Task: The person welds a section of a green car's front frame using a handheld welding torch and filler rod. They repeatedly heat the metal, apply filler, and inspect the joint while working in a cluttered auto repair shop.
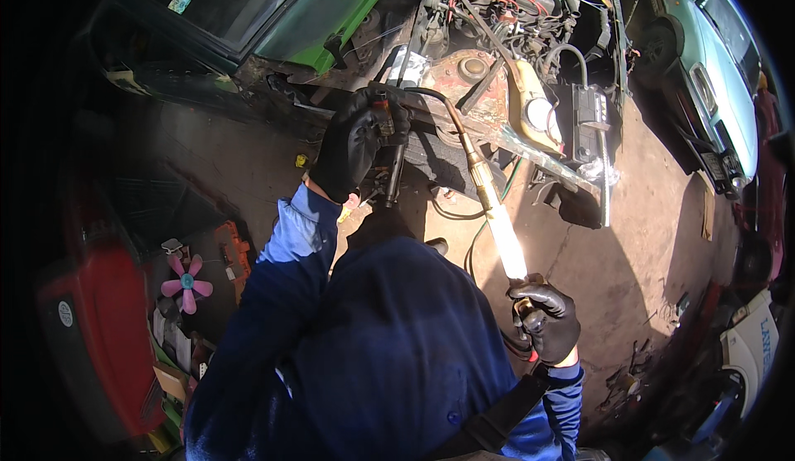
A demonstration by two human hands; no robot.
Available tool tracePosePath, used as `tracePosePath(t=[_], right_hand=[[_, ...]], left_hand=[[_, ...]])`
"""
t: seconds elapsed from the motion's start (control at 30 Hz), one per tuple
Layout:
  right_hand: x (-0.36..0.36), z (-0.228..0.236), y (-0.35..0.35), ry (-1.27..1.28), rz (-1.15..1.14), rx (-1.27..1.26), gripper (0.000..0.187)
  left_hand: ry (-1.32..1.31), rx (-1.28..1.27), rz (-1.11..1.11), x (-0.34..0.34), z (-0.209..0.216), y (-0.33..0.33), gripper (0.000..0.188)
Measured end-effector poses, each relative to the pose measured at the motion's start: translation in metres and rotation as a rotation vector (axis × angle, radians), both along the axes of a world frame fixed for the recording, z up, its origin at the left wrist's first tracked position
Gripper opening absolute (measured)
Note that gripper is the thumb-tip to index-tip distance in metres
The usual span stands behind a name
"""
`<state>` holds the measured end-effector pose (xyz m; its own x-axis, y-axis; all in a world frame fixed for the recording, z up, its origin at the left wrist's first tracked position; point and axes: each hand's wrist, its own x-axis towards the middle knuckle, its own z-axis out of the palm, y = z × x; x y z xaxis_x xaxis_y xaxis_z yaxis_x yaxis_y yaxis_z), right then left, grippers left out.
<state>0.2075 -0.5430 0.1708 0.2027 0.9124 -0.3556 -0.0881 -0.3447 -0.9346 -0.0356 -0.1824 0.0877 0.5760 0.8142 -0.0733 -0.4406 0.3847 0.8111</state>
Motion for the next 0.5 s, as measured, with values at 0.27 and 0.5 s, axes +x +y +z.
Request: tracePosePath(t=[0.27,0.5], right_hand=[[0.006,0.013,0.046,-0.059,0.08,0.016,0.076],[0.0,0.021,0.087,-0.155,0.076,0.016,0.075]], left_hand=[[-0.107,-0.189,-0.01,0.0,-0.005,0.032,0.04],[-0.202,-0.315,-0.151,0.002,-0.011,0.072,0.046]])
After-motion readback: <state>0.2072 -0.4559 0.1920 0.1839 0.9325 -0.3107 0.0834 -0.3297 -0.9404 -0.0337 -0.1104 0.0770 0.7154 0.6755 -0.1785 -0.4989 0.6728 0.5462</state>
